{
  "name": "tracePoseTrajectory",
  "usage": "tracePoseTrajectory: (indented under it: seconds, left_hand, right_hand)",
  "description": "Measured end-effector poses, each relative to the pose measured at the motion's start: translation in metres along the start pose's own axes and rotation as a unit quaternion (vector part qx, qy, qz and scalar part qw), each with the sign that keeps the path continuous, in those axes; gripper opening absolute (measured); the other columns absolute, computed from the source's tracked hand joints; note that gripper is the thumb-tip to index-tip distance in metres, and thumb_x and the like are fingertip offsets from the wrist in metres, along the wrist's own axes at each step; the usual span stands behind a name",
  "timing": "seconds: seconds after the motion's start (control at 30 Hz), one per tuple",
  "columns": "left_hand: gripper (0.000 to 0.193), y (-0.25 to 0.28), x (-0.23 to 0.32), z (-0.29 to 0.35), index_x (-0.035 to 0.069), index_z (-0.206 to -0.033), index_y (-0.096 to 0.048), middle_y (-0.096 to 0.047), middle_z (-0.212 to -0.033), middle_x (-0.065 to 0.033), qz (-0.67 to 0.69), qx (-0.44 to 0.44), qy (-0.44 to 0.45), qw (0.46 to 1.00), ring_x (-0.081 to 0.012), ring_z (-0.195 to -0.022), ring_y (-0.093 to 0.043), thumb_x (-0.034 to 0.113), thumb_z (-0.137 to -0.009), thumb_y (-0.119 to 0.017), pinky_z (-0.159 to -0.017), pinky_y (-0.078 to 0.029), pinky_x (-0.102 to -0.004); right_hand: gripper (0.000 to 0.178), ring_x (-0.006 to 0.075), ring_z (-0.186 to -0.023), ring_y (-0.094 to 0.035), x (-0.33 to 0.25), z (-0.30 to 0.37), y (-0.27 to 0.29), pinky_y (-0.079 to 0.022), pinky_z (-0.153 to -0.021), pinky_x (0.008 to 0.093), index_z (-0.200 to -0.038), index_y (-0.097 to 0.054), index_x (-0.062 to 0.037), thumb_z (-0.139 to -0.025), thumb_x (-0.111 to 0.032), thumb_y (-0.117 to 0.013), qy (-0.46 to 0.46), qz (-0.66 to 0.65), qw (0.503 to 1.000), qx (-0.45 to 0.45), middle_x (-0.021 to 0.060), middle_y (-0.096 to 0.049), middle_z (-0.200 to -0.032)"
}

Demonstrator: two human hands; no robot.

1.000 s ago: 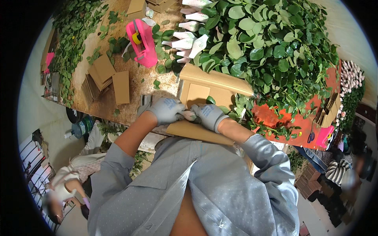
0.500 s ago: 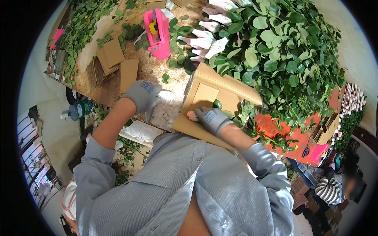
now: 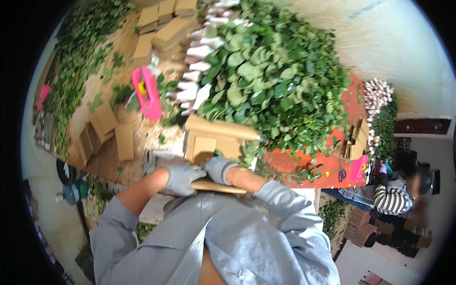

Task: The person assembles small cardboard boxes, places white flowers with green leaves into them, and closes the boxes. They also handle a tray of pink roses and arrange greenery on the table. The workspace is cluttered with leaves and packaging materials.

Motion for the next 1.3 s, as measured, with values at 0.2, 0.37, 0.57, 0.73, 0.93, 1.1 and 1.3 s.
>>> tracePoseTrajectory:
  seconds: [0.2,0.37,0.57,0.73,0.93,1.1,1.3]
  left_hand:
    - [0.066,-0.002,-0.001,0.004,0.004,-0.144,-0.056,-0.057,-0.146,-0.0236,0.012,0.002,0.006,1.0,-0.0396,-0.134,-0.055,0.031,-0.085,-0.068,-0.115,-0.043,-0.0448]
    - [0.062,0.01,0.013,0.004,0.005,-0.141,-0.059,-0.059,-0.144,-0.0227,0.018,-0.029,0.02,0.999,-0.0396,-0.133,-0.056,0.036,-0.088,-0.066,-0.114,-0.044,-0.0451]
    - [0.051,0.004,0.006,0.0,0.004,-0.126,-0.062,-0.065,-0.129,-0.0229,0.018,-0.003,-0.014,1.0,-0.0425,-0.12,-0.062,0.036,-0.087,-0.067,-0.105,-0.048,-0.0491]
    - [0.049,-0.009,-0.007,-0.004,0.006,-0.125,-0.063,-0.066,-0.124,-0.022,0.025,0.035,-0.038,0.998,-0.0422,-0.116,-0.064,0.034,-0.085,-0.068,-0.1,-0.051,-0.05]
    - [0.05,0.004,0.002,0.002,0.008,-0.127,-0.064,-0.067,-0.123,-0.0204,0.027,0.011,-0.014,0.999,-0.0418,-0.113,-0.066,0.032,-0.084,-0.067,-0.098,-0.052,-0.0503]
    - [0.052,-0.003,0.003,0.005,0.012,-0.128,-0.067,-0.07,-0.123,-0.0189,0.001,0.039,0.014,0.999,-0.039,-0.112,-0.067,0.039,-0.084,-0.066,-0.098,-0.053,-0.0481]
    - [0.061,0.007,0.009,0.007,0.002,-0.13,-0.066,-0.069,-0.126,-0.0223,0.045,0.015,0.019,0.999,-0.0393,-0.115,-0.066,0.039,-0.082,-0.069,-0.102,-0.051,-0.0439]
  right_hand:
    - [0.041,0.0382,-0.096,-0.068,-0.011,0.066,0.202,-0.056,-0.082,0.0463,-0.123,-0.063,-0.0102,-0.083,-0.005,-0.066,-0.055,0.056,0.948,0.308,0.0155,-0.067,-0.108]
    - [0.03,0.0356,-0.108,-0.066,0.1,0.062,0.287,-0.055,-0.091,0.0452,-0.122,-0.063,-0.009,-0.092,-0.011,-0.06,-0.221,0.142,0.849,0.458,0.0166,-0.066,-0.118]
    - [0.027,0.032,-0.108,-0.068,0.136,0.045,0.28,-0.058,-0.088,0.0438,-0.119,-0.062,-0.0095,-0.094,-0.015,-0.058,-0.315,0.241,0.867,0.302,0.0139,-0.066,-0.117]
    - [0.017,0.0251,-0.089,-0.067,0.108,0.099,0.315,-0.059,-0.071,0.0383,-0.106,-0.063,-0.0145,-0.09,-0.016,-0.063,-0.216,0.413,0.776,0.425,0.0079,-0.063,-0.099]
    - [0.028,0.0222,-0.081,-0.061,-0.021,0.182,0.334,-0.053,-0.061,0.0364,-0.109,-0.063,-0.013,-0.081,-0.014,-0.067,-0.113,0.475,0.695,0.527,0.0035,-0.058,-0.093]
    - [0.026,0.0203,-0.085,-0.061,-0.069,0.163,0.222,-0.051,-0.061,0.0359,-0.111,-0.067,-0.0131,-0.087,-0.022,-0.064,-0.1,0.453,0.83,0.308,0.0036,-0.058,-0.094]
    - [0.035,0.0295,-0.105,-0.069,-0.004,0.102,0.052,-0.058,-0.079,0.0433,-0.123,-0.064,-0.0118,-0.09,-0.023,-0.068,-0.186,0.215,0.958,0.028,0.0114,-0.066,-0.112]
Point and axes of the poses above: each hand's wrist, its own z-axis away from the middle knuckle, its own y-axis out of the back of the hand, x = y × z, the point moved 2 cm from there along -z, towards the middle knuckle
